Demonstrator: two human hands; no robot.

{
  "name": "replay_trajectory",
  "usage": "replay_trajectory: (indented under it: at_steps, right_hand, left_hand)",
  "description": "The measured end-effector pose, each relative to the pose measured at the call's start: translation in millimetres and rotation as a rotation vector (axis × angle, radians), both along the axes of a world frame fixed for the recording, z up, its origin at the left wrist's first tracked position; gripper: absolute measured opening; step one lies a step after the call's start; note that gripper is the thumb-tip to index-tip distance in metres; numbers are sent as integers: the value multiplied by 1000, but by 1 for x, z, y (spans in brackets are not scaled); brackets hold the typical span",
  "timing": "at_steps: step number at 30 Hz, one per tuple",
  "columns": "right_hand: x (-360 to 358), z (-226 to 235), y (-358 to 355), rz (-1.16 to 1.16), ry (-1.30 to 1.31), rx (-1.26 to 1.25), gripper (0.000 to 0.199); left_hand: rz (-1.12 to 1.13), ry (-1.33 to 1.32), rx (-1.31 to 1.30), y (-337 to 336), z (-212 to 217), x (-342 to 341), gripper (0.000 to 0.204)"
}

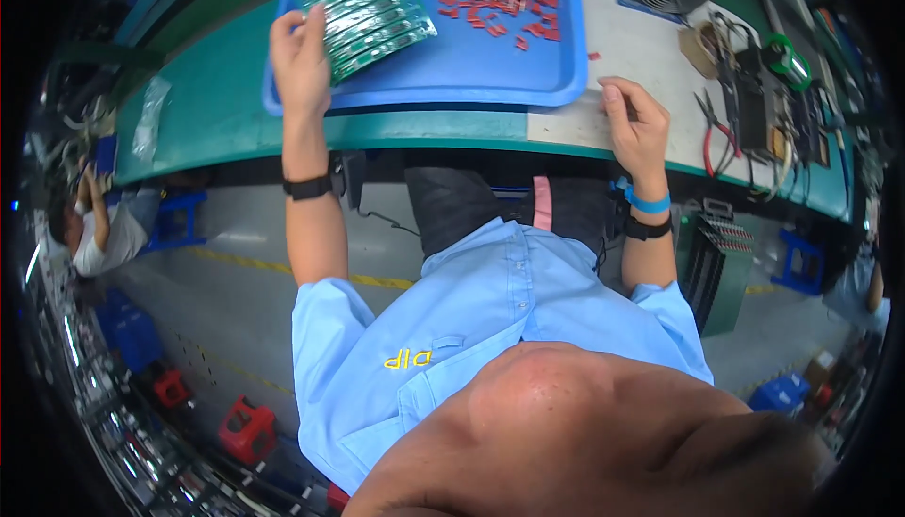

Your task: The person picks up a circuit board and inserts red components into it by hand before placing the board onto a rack. He then picks up another circuit board from a tray and continues inserting red components into the slots.

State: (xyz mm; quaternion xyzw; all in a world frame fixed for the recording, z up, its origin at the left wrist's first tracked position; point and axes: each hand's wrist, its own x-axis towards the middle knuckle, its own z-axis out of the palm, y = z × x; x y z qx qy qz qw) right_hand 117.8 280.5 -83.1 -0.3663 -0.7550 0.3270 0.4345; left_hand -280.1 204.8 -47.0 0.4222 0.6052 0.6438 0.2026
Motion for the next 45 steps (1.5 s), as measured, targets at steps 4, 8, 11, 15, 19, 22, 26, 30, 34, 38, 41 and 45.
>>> replay_trajectory:
  at_steps: [4,8,11,15,19,22,26,30,34,38,41,45]
  right_hand:
    - [-5,3,2,29,223,-97,18]
    - [-14,39,-17,255,66,-44,22]
    - [-35,58,-38,449,-11,-159,26]
    - [-60,43,-61,549,255,-520,32]
    - [-42,45,-52,630,403,-690,32]
    - [-29,48,-39,717,348,-678,31]
    - [-23,54,-29,805,122,-607,28]
    - [-27,68,-23,710,-73,-575,24]
    - [-13,70,-1,328,-265,-272,22]
    - [-3,30,46,96,-519,280,22]
    - [-8,26,55,98,-586,428,22]
    - [-18,48,57,76,-569,410,21]
  left_hand:
    - [-115,-438,264,-33,18,62,29]
    - [-285,-644,300,-59,-2,106,44]
    - [-315,-755,282,-70,-16,138,48]
    - [-299,-513,254,-84,-44,168,52]
    - [-763,-914,170,-95,-15,159,64]
    - [-920,-1058,227,-103,-20,134,70]
    - [-1073,-1097,62,-100,-37,122,66]
    - [-921,-619,-231,-108,-54,138,49]
    - [-841,-716,-201,-103,-50,146,43]
    - [-711,-706,-122,-105,-49,147,37]
    - [-639,-791,-102,-104,-52,151,36]
    - [-557,-884,-48,-103,-49,152,34]
